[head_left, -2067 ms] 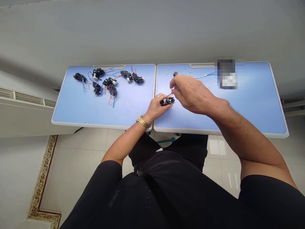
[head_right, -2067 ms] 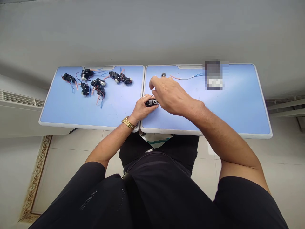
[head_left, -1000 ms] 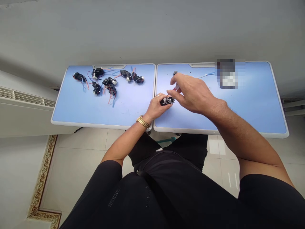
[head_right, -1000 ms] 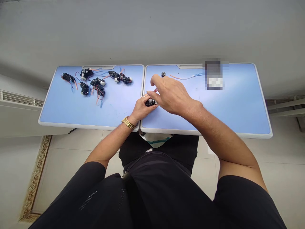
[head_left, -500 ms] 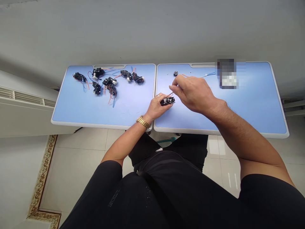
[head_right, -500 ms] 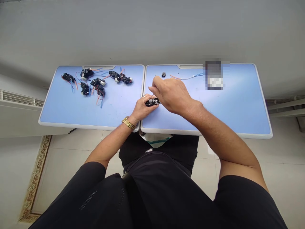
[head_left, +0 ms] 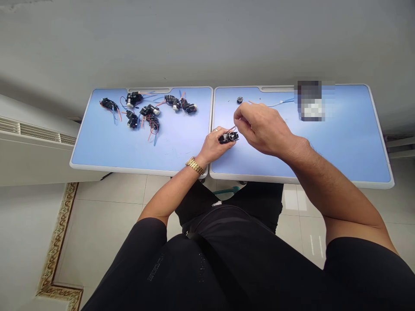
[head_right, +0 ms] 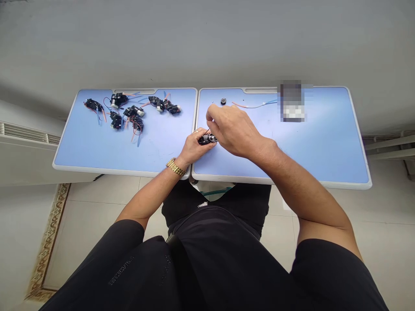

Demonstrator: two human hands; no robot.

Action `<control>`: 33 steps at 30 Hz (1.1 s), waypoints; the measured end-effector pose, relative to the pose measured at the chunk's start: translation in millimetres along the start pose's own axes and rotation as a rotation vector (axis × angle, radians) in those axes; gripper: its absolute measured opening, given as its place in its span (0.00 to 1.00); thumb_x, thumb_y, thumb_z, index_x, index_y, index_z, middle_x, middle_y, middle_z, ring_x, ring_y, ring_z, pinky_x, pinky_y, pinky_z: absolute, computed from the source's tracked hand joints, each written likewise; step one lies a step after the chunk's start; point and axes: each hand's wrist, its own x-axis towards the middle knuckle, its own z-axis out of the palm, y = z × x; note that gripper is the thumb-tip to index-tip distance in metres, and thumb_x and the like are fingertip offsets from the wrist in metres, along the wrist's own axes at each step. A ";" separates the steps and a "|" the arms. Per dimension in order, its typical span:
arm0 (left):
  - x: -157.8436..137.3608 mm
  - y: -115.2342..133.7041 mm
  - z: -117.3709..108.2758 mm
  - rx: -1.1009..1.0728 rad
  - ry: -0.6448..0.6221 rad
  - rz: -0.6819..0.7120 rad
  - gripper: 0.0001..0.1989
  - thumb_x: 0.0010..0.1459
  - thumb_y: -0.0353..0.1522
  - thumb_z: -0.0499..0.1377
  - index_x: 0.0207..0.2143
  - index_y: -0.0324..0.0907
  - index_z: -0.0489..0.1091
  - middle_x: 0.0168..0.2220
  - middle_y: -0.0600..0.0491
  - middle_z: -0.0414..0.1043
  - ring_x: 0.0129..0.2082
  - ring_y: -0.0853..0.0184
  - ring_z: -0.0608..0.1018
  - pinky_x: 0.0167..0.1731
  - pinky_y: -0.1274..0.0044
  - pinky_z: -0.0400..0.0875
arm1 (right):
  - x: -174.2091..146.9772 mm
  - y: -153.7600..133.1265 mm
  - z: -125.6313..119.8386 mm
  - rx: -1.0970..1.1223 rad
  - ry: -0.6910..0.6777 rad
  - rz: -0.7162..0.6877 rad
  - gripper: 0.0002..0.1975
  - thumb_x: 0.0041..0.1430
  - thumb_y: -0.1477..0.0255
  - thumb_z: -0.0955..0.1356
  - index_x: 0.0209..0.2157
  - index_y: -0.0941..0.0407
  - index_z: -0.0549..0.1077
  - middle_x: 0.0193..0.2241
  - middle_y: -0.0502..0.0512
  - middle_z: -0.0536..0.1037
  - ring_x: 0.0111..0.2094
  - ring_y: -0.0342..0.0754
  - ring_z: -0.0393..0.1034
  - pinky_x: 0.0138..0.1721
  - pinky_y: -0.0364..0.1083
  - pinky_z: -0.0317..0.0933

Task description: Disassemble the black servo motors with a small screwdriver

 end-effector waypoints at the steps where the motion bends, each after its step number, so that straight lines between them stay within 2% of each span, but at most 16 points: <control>1: -0.1 -0.3 0.2 -0.003 0.002 0.003 0.13 0.65 0.29 0.72 0.51 0.44 0.79 0.46 0.52 0.79 0.47 0.63 0.81 0.52 0.71 0.75 | -0.6 0.1 -0.7 0.016 -0.003 -0.025 0.12 0.74 0.71 0.62 0.51 0.51 0.76 0.39 0.59 0.82 0.41 0.59 0.75 0.48 0.58 0.65; 4: 0.0 -0.7 0.5 0.002 0.005 -0.003 0.13 0.65 0.29 0.72 0.51 0.45 0.80 0.45 0.53 0.79 0.46 0.63 0.81 0.51 0.71 0.75 | -2.3 0.0 -1.3 0.060 0.003 -0.055 0.15 0.72 0.70 0.64 0.57 0.51 0.74 0.44 0.59 0.83 0.46 0.61 0.76 0.50 0.59 0.66; 6: 0.3 0.0 0.4 0.009 0.000 -0.009 0.12 0.65 0.30 0.72 0.50 0.45 0.80 0.45 0.52 0.79 0.46 0.63 0.81 0.51 0.71 0.75 | -2.0 -0.5 -0.5 0.046 0.011 -0.029 0.16 0.73 0.67 0.65 0.58 0.51 0.74 0.42 0.59 0.83 0.46 0.61 0.76 0.50 0.59 0.66; 9: 0.6 2.2 -0.1 0.023 -0.006 -0.030 0.12 0.64 0.30 0.72 0.50 0.45 0.79 0.46 0.52 0.80 0.48 0.62 0.81 0.53 0.70 0.76 | -0.4 -1.4 -0.1 -0.016 0.014 0.026 0.13 0.77 0.63 0.63 0.53 0.50 0.76 0.35 0.57 0.81 0.40 0.61 0.74 0.50 0.60 0.65; 11: 0.5 3.5 -0.5 0.032 -0.005 -0.043 0.13 0.64 0.29 0.72 0.50 0.46 0.79 0.47 0.52 0.81 0.49 0.62 0.82 0.54 0.69 0.76 | -0.1 -1.7 -1.6 -0.031 -0.004 0.024 0.14 0.78 0.64 0.60 0.50 0.49 0.76 0.33 0.57 0.80 0.39 0.60 0.73 0.48 0.59 0.64; 15: 0.7 4.4 -1.1 0.043 -0.009 -0.034 0.14 0.64 0.29 0.71 0.51 0.46 0.79 0.47 0.52 0.80 0.47 0.63 0.81 0.53 0.70 0.76 | -2.3 -1.9 -5.4 0.030 -0.028 -0.041 0.14 0.75 0.69 0.62 0.55 0.49 0.75 0.41 0.59 0.82 0.45 0.62 0.74 0.49 0.60 0.66; 18: 1.3 4.4 -1.2 0.063 -0.007 -0.036 0.12 0.64 0.29 0.72 0.49 0.45 0.79 0.46 0.52 0.80 0.46 0.63 0.81 0.51 0.71 0.76 | -2.5 -2.8 -4.8 0.046 -0.017 -0.025 0.16 0.73 0.68 0.65 0.59 0.50 0.74 0.43 0.60 0.82 0.46 0.62 0.75 0.48 0.59 0.66; 23: 1.3 5.5 -1.7 0.052 -0.011 -0.053 0.12 0.64 0.29 0.72 0.49 0.45 0.79 0.46 0.52 0.80 0.47 0.62 0.81 0.54 0.70 0.76 | -0.4 -4.4 -3.8 -0.016 -0.011 0.052 0.11 0.76 0.66 0.63 0.50 0.51 0.76 0.36 0.58 0.82 0.39 0.59 0.74 0.41 0.55 0.62; 28: 0.8 4.8 -1.5 0.030 -0.013 -0.043 0.14 0.65 0.30 0.71 0.52 0.45 0.79 0.48 0.52 0.80 0.49 0.62 0.82 0.54 0.70 0.76 | -3.1 -4.3 -7.2 0.056 0.004 -0.009 0.12 0.72 0.72 0.63 0.49 0.50 0.77 0.43 0.59 0.84 0.44 0.60 0.75 0.46 0.57 0.64; 33: 1.1 3.5 -0.9 0.026 0.010 -0.042 0.14 0.65 0.30 0.72 0.52 0.46 0.79 0.47 0.52 0.80 0.49 0.62 0.81 0.55 0.69 0.76 | -4.4 -4.5 -8.4 0.051 0.018 0.006 0.12 0.72 0.72 0.63 0.49 0.50 0.78 0.43 0.59 0.85 0.44 0.61 0.77 0.48 0.59 0.66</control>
